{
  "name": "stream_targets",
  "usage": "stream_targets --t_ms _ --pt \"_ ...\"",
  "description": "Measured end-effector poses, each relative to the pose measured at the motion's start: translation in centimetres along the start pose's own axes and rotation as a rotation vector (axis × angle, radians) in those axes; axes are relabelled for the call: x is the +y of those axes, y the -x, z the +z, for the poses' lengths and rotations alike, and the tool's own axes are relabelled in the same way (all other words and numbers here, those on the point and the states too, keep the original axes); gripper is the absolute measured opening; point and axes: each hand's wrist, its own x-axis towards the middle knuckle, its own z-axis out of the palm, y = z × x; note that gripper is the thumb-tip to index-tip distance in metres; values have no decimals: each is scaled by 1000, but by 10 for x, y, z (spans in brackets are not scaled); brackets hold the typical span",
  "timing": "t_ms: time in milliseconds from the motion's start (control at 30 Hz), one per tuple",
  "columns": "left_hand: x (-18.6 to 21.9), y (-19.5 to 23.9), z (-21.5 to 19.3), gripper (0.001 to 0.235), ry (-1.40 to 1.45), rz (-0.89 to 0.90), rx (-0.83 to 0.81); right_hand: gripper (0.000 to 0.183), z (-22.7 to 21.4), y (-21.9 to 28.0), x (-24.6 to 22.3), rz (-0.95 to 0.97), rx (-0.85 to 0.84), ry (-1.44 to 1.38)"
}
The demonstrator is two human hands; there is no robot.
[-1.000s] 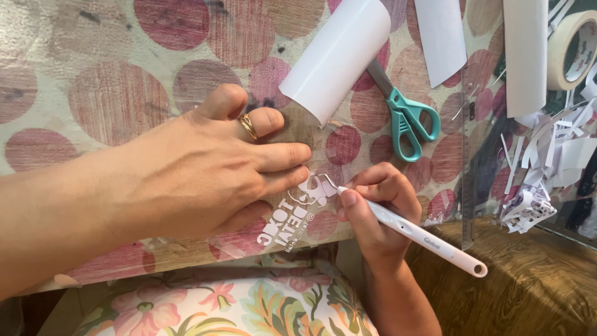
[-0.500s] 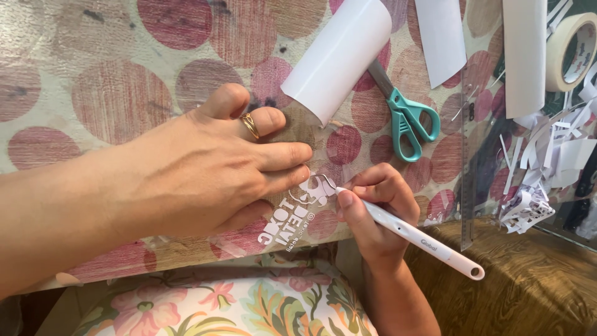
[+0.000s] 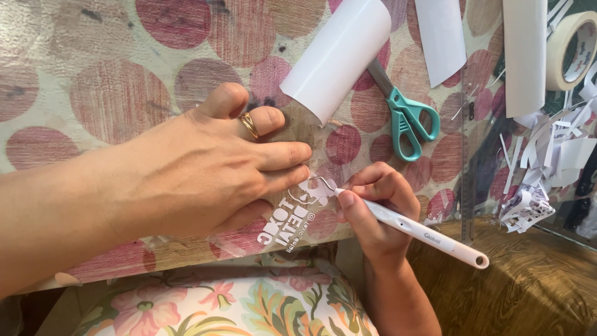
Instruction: Weeding excess vinyl from a cut-out design using a weeding tool
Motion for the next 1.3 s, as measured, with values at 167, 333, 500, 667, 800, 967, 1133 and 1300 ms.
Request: stream_targets --t_ms 167,333,500,667,800,967,1133,1300 --pt "3 -1 -3 48 -64 -32 27 31 -1 -2 -2 53 -19 -77" --pt "3 1 -2 49 -59 -40 44 28 -4 -2 1 53 -39 -137" --pt "2 1 0 46 -14 -30 39 23 -5 -1 1 80 -23 -212" --pt "-1 2 7 52 48 -5 8 23 -6 -1 2 116 85 -314" --pt "-1 3 3 48 38 6 38 24 -11 -1 2 129 59 -438" --pt "-2 2 3 51 31 7 31 19 -22 4 -3 53 59 -672" --pt "-2 -1 -3 52 92 6 -8 11 -54 28 -6 -8 125 -631" --pt "-1 -2 0 61 100 -10 -60 14 -99 69 15 -30 274 -618"
